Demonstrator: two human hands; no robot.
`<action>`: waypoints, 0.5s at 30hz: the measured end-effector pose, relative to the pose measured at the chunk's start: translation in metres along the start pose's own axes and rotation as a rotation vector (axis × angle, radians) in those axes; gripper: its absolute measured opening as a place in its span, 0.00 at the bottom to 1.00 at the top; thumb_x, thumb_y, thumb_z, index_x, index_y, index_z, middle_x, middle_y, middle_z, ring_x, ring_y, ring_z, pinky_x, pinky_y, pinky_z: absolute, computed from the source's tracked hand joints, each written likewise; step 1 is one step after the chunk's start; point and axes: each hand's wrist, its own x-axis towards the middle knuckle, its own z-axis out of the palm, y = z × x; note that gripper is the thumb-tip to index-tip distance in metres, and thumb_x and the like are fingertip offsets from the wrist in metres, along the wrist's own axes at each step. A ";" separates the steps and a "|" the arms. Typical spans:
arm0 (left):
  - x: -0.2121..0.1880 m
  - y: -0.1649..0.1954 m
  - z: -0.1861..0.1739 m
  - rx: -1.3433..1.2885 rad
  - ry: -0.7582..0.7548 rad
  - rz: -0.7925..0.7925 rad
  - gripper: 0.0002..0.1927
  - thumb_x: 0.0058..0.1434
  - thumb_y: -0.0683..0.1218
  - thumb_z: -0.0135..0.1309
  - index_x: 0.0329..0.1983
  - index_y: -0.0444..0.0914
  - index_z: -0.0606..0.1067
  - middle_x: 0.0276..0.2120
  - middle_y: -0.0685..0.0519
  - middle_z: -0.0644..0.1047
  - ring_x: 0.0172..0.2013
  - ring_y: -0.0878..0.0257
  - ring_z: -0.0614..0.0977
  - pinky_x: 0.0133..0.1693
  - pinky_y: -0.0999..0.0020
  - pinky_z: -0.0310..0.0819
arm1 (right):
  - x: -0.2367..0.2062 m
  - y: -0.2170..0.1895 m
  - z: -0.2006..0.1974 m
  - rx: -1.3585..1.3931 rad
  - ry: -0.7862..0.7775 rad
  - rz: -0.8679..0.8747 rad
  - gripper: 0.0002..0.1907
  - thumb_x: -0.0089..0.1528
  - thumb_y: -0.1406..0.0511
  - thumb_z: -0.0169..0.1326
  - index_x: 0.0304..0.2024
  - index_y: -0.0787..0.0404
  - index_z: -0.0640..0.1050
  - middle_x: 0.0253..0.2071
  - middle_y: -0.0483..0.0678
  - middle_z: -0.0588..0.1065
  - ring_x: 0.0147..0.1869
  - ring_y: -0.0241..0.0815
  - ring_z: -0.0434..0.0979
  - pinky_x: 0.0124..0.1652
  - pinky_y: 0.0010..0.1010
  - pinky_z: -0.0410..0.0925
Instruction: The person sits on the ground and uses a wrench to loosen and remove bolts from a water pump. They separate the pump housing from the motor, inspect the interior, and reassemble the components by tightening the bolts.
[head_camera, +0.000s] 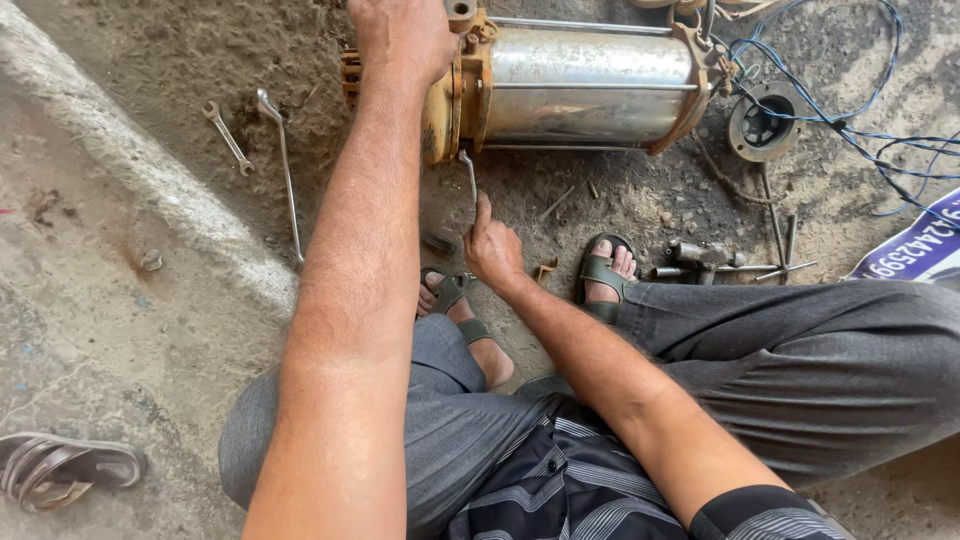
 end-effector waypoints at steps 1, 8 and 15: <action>0.001 0.000 0.000 -0.029 -0.016 -0.011 0.15 0.52 0.51 0.70 0.37 0.38 0.83 0.25 0.45 0.81 0.31 0.52 0.84 0.35 0.46 0.76 | -0.001 0.000 -0.003 -0.020 -0.001 -0.004 0.37 0.63 0.64 0.49 0.71 0.72 0.54 0.26 0.65 0.77 0.29 0.68 0.78 0.33 0.60 0.71; 0.005 0.001 -0.002 -0.075 -0.063 -0.035 0.18 0.54 0.55 0.70 0.38 0.38 0.83 0.24 0.44 0.81 0.28 0.53 0.83 0.35 0.46 0.75 | 0.005 -0.006 -0.011 -0.021 -0.015 -0.004 0.36 0.63 0.64 0.49 0.70 0.72 0.55 0.25 0.63 0.77 0.28 0.67 0.79 0.32 0.59 0.71; 0.005 -0.001 0.000 -0.046 -0.075 -0.028 0.18 0.56 0.53 0.69 0.41 0.36 0.82 0.27 0.43 0.80 0.30 0.51 0.83 0.37 0.45 0.74 | 0.007 -0.020 0.012 0.128 -0.003 0.029 0.30 0.64 0.66 0.49 0.65 0.76 0.59 0.26 0.63 0.77 0.29 0.64 0.79 0.31 0.53 0.73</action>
